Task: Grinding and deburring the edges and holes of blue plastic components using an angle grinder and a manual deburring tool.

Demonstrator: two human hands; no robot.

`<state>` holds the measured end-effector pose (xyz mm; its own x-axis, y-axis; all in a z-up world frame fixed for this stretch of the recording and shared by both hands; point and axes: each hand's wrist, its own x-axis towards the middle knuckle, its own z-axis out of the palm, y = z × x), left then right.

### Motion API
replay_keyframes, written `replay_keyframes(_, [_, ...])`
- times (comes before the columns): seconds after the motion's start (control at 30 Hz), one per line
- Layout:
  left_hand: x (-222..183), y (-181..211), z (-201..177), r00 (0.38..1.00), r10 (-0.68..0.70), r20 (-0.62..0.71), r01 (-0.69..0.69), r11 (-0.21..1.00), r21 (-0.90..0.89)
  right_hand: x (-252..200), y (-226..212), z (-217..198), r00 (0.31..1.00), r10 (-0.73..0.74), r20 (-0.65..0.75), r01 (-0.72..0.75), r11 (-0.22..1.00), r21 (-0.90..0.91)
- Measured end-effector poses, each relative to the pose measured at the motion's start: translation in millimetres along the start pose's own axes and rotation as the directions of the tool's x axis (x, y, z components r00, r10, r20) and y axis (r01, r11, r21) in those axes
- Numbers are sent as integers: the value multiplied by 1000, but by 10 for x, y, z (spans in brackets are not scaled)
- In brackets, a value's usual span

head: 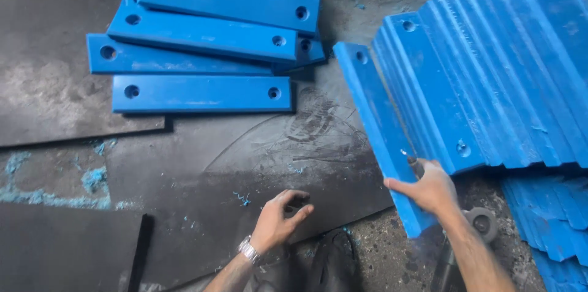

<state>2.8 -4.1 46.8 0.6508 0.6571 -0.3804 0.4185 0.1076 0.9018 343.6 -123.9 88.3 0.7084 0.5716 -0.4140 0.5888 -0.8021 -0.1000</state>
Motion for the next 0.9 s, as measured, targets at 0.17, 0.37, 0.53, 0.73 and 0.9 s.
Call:
replay_keyframes(0.17, [140, -488, 17, 941, -311, -132, 182, 795, -579, -719, -523, 202, 959, -175, 221, 186, 982, -32])
replay_keyframes(0.37, [-142, -1191, -63, 677, -711, -188, 11, 266, -964, -828, -901, 554, 861, -323, 393, 432, 872, -229])
replay_keyframes(0.53, [-603, -1087, -80, 680, -728, -93, 93, 211, -973, -497, -1000, 715, 720, -661, 213, 693, 699, -173])
replay_keyframes(0.73, [-704, -714, -188, 856, -439, -273, 343, 877, -337, -272, -896, 783, 888, -453, 82, 455, 890, -12])
replay_keyframes(0.9, [-419, -762, -417, 931, 138, -337, 0, 925, 380, -50, -300, 821, 926, -376, 14, 373, 922, 106])
